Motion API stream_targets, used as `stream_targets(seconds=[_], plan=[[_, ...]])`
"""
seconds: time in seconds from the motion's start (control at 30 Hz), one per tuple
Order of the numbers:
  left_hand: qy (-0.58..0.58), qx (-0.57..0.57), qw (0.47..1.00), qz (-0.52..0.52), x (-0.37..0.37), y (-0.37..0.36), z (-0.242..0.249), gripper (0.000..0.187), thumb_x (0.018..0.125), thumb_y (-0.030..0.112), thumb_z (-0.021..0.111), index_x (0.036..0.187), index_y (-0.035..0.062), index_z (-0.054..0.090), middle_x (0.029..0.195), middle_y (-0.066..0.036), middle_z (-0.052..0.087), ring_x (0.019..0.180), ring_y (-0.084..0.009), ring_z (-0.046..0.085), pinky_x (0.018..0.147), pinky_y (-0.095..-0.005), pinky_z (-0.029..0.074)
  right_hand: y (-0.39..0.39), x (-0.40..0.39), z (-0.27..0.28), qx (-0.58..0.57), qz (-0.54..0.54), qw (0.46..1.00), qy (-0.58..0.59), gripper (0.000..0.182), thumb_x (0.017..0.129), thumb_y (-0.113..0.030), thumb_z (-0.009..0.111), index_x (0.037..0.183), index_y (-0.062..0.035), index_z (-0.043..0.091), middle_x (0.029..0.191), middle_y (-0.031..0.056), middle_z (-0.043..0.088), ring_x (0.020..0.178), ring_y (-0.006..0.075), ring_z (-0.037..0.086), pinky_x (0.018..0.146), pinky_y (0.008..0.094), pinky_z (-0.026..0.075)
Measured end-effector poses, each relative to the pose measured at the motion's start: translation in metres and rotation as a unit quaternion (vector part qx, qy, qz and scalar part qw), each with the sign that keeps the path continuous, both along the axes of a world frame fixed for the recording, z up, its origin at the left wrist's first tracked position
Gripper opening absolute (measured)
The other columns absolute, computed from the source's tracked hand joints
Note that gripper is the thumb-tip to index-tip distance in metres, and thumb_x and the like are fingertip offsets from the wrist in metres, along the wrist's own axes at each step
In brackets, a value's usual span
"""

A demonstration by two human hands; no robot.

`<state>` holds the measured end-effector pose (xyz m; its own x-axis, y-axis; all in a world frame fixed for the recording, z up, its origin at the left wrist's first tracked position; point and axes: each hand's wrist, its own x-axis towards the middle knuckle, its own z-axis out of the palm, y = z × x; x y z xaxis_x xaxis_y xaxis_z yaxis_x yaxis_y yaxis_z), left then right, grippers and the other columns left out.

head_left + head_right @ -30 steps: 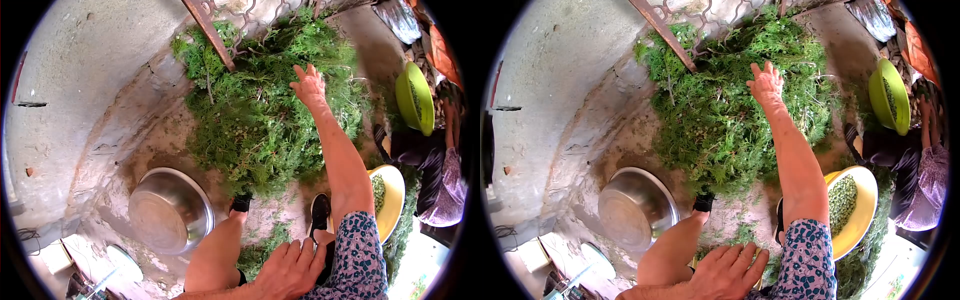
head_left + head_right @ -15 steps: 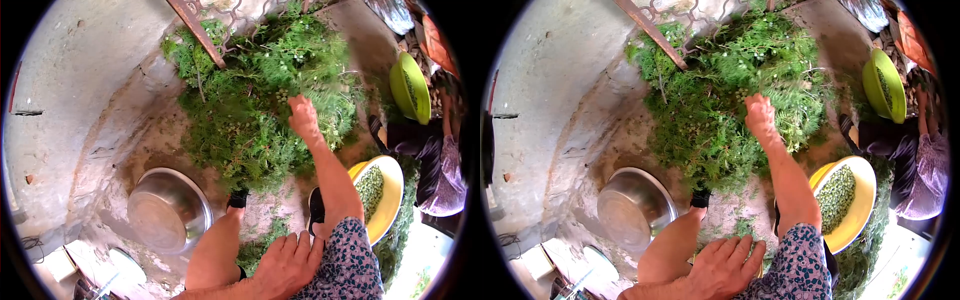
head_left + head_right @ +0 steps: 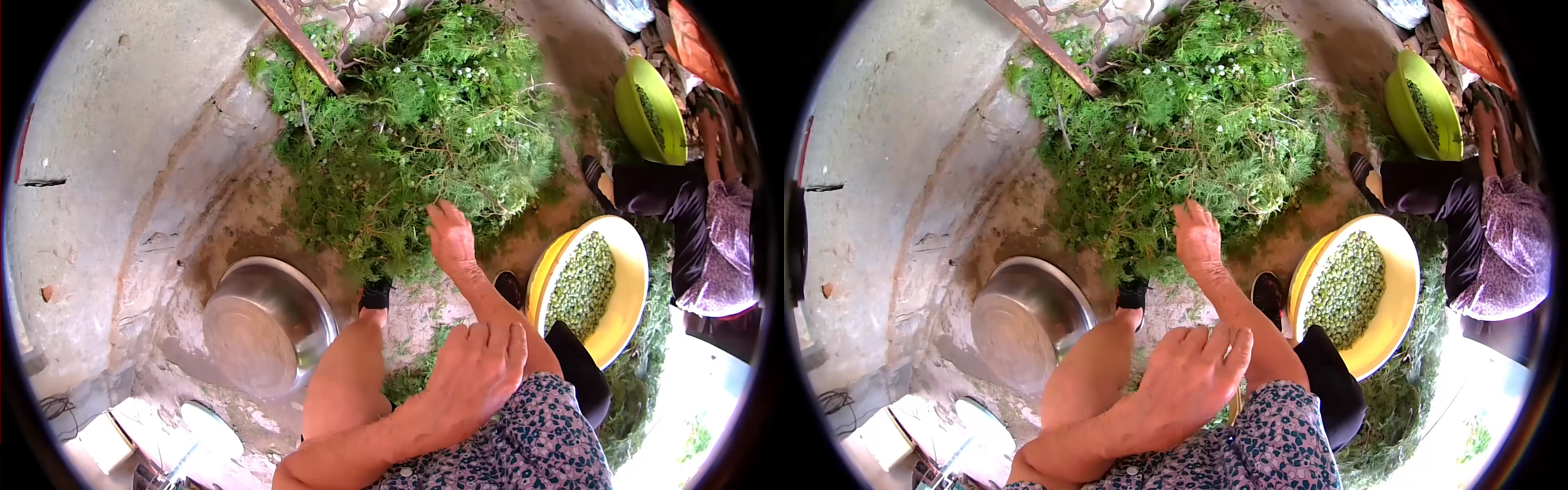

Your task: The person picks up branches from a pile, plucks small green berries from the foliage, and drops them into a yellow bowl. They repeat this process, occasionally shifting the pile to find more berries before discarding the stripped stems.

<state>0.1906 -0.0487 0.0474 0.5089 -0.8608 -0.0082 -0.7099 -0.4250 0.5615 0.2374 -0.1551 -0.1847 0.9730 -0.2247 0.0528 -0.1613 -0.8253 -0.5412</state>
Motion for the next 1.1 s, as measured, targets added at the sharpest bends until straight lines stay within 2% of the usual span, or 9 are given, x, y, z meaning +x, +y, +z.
stream_targets(seconds=[0.1,0.23,0.3,0.5,0.6,0.8,0.9,0.97,1.1], plan=[[-0.001,-0.003,1.000,0.003,0.001,-0.005,0.000,0.038,0.064,0.011,0.059,0.100,-0.0020,0.056,0.077,-0.007,0.055,0.065,-0.0178,0.055,0.058,-0.0296,0.042,-0.038,-0.009,-0.020,-0.029,-0.053,0.996,-0.063,0.032,0.074,-0.011,0.062,0.105,-0.0071,0.054,0.109,0.0122,0.054,0.101,0.0306,0.050,0.083,0.0398,0.041],[-0.004,-0.002,1.000,-0.006,0.001,-0.007,0.000,0.039,0.065,0.011,0.059,0.101,-0.0017,0.056,0.074,-0.006,0.054,0.064,-0.0177,0.054,0.058,-0.0299,0.042,-0.069,-0.008,0.019,-0.264,-0.248,0.927,-0.094,0.027,0.079,-0.024,0.061,0.101,-0.0103,0.056,0.094,0.0081,0.060,0.087,0.0236,0.056,0.068,0.0396,0.042],[-0.013,0.021,1.000,-0.017,0.001,-0.007,0.000,0.040,0.065,0.011,0.059,0.103,-0.0014,0.056,0.073,-0.005,0.053,0.065,-0.0179,0.055,0.059,-0.0303,0.042,-0.086,-0.010,0.014,-0.151,-0.223,0.953,0.139,0.027,0.078,-0.029,0.061,0.094,-0.0076,0.057,0.086,0.0119,0.062,0.077,0.0290,0.058,0.067,0.0423,0.043],[-0.012,0.050,0.999,-0.004,0.003,-0.009,0.003,0.037,0.068,0.012,0.058,0.103,0.0001,0.055,0.075,-0.007,0.056,0.068,-0.0195,0.057,0.059,-0.0312,0.043,-0.107,-0.004,0.034,0.025,-0.084,0.996,0.012,0.025,0.079,-0.021,0.057,0.065,-0.0005,0.057,0.062,0.0101,0.060,0.055,0.0223,0.056,0.051,0.0323,0.041],[-0.020,0.016,0.999,0.020,0.006,-0.005,0.004,0.032,0.071,0.012,0.057,0.101,0.0016,0.055,0.076,-0.007,0.057,0.069,-0.0209,0.058,0.059,-0.0324,0.043,-0.105,0.006,0.105,0.339,-0.151,0.928,0.020,0.022,0.079,-0.019,0.056,0.067,-0.0011,0.059,0.052,0.0040,0.049,0.048,0.0094,0.044,0.047,0.0264,0.037],[-0.025,-0.094,0.986,0.136,0.034,0.005,0.004,0.022,0.077,0.012,0.059,0.098,0.0040,0.059,0.082,-0.012,0.062,0.074,-0.0267,0.062,0.062,-0.0338,0.049,-0.078,0.007,0.188,0.337,-0.157,0.928,-0.038,0.020,0.081,-0.019,0.056,0.072,-0.0021,0.060,0.055,0.0023,0.051,0.047,0.0090,0.043,0.047,0.0241,0.036],[0.174,-0.305,0.900,0.258,0.054,0.011,-0.006,0.026,0.082,0.014,0.060,0.106,0.0025,0.060,0.102,-0.016,0.062,0.087,-0.0225,0.062,0.074,-0.0292,0.050,-0.053,-0.001,0.227,0.298,-0.123,0.944,-0.073,0.018,0.083,-0.017,0.056,0.074,-0.0016,0.061,0.055,0.0025,0.052,0.048,0.0090,0.044,0.047,0.0243,0.036],[0.394,-0.396,0.771,0.306,0.065,0.019,0.015,0.032,0.084,0.018,0.061,0.112,0.0022,0.056,0.105,-0.015,0.061,0.093,-0.0235,0.059,0.081,-0.0335,0.049,-0.036,-0.010,0.242,0.257,-0.077,0.956,-0.119,0.015,0.084,-0.014,0.059,0.078,-0.0001,0.062,0.054,0.0033,0.052,0.048,0.0092,0.046,0.046,0.0248,0.037],[0.532,-0.527,0.573,0.334,0.078,0.035,0.020,0.059,0.081,0.040,0.062,0.120,-0.0018,0.045,0.103,-0.015,0.057,0.089,-0.0240,0.059,0.076,-0.0360,0.049,0.009,-0.034,0.266,0.173,-0.029,0.973,-0.153,0.013,0.081,-0.013,0.062,0.082,-0.0003,0.062,0.057,0.0077,0.055,0.047,0.0149,0.050,0.045,0.0278,0.040]])
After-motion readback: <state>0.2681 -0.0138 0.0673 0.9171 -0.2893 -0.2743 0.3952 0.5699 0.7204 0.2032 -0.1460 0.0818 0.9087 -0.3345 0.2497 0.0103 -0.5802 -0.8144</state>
